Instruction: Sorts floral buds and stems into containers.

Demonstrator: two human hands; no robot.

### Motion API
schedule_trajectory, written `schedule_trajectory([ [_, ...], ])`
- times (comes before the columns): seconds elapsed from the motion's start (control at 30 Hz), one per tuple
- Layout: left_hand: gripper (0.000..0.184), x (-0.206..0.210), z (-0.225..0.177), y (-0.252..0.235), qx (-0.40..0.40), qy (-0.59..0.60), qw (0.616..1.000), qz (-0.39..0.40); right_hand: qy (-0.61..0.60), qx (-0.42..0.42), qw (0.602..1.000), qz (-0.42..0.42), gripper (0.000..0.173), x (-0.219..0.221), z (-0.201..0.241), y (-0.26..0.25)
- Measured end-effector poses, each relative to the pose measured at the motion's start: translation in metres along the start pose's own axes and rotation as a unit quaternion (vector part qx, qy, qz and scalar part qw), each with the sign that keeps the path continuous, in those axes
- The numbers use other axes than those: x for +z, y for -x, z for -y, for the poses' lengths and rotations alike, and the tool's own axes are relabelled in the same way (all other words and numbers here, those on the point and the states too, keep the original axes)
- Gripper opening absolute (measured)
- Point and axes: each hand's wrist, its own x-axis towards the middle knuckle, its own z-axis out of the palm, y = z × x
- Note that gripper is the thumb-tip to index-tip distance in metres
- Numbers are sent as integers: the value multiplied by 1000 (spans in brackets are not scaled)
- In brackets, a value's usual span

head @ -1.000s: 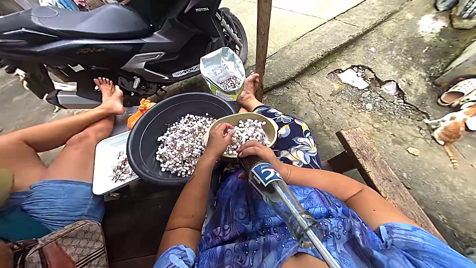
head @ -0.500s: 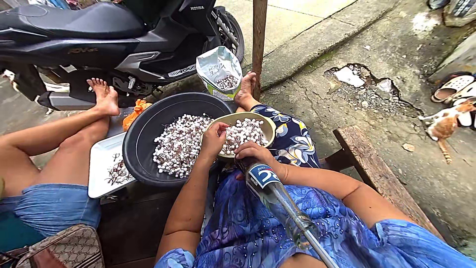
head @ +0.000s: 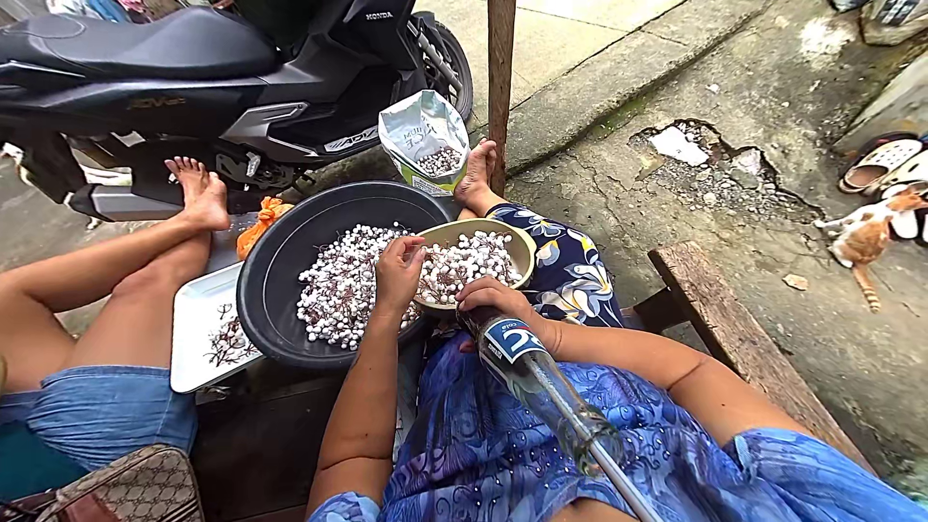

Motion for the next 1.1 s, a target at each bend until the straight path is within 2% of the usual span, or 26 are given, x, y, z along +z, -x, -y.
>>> schedule_trajectory([
  [0.1,23,-21,28,-6,-72,-40,992,-90,-1,8,1000,-9,44,0,1,0],
  [0.17,25,-36,60,-4,-161,-110,976,-91,-6,5,1000,-17,43,2,0,1],
  [0.27,43,-46,110,7,-304,-202,929,59,-8,4,1000,-7,45,2,0,-2],
  [0.33,57,-39,136,21,-348,-249,887,175,2,5,1000,-2,45,2,2,-3],
  [0.4,63,-25,149,37,-353,-282,859,243,4,9,1000,5,44,3,4,-3],
  [0.5,66,-11,140,42,-348,-323,828,299,2,15,1000,17,44,2,6,-3],
  [0.8,56,-8,144,41,-360,-357,812,290,-1,4,1000,-7,39,1,2,-1],
  [1.1,62,-7,141,41,-370,-373,804,278,0,-3,1000,-9,44,1,3,0],
])
